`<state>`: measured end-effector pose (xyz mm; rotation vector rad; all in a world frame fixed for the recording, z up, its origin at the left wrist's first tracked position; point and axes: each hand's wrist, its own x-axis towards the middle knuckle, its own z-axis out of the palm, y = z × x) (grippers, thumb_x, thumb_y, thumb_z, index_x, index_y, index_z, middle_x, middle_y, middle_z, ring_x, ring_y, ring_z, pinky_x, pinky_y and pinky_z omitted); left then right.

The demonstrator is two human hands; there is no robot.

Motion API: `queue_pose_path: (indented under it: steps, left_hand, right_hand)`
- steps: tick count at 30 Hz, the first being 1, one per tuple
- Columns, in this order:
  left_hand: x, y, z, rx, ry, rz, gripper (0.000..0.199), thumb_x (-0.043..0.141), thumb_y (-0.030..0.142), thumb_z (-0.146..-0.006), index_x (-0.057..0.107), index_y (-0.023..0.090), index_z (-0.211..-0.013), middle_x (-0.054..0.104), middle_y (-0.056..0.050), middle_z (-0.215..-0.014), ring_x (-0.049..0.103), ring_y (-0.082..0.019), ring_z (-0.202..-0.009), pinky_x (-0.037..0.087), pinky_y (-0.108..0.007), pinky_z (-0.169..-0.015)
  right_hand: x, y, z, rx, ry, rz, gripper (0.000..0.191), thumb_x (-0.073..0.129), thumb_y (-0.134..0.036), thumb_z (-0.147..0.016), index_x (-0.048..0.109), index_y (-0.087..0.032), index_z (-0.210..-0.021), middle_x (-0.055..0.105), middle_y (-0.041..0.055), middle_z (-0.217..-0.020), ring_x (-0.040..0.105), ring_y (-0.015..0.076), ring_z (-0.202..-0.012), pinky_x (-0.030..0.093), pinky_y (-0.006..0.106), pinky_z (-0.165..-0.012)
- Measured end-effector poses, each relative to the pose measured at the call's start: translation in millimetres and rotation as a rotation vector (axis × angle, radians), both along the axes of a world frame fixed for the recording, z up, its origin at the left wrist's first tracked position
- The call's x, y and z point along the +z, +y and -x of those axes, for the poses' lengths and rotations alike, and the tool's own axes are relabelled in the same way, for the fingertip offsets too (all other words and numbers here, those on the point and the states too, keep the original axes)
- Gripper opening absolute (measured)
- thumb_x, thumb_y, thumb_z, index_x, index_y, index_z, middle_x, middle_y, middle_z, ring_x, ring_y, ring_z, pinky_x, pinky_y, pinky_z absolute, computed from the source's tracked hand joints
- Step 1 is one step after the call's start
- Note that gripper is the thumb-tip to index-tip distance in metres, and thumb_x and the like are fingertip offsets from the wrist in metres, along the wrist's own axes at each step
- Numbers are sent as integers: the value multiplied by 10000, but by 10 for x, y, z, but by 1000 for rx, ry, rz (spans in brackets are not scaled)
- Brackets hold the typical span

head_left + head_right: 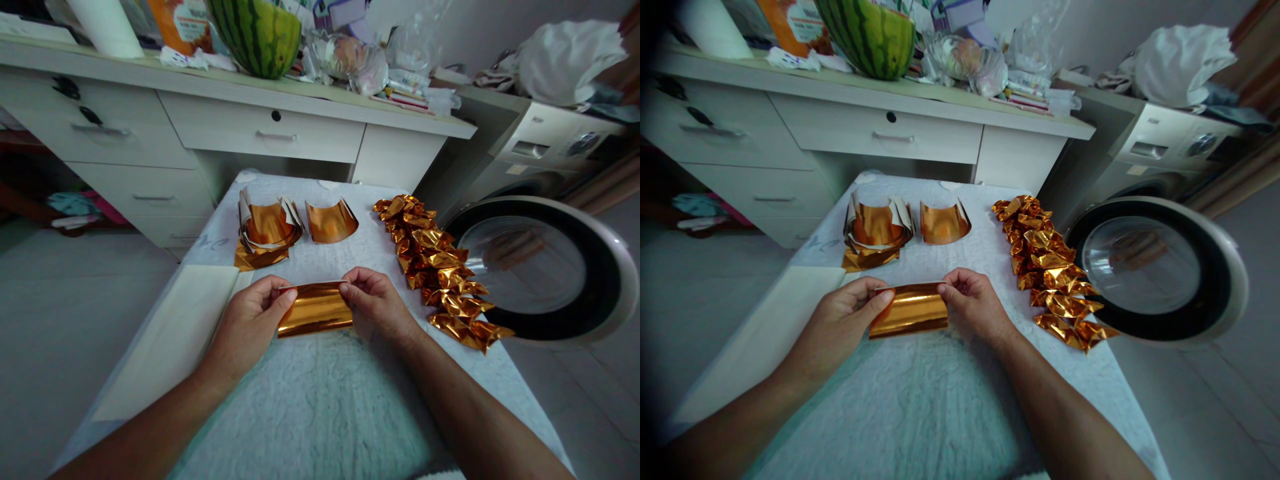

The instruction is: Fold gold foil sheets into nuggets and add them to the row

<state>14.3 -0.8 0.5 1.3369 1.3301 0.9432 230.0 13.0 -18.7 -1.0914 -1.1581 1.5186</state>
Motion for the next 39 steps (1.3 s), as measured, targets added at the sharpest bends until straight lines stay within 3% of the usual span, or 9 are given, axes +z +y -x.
queue_pose_path:
  steps: [39]
  left_hand:
    - [-22,7,11,-28,11,13,228,592,427,-841,613,200,-829,604,23,-715,563,-145,-657,431,-228,-596]
  right_hand:
    - [40,-21,3,-17,-20,-37,258,736,-425,-768,604,-203,-769,574,-18,-684,530,127,-628,421,264,-610]
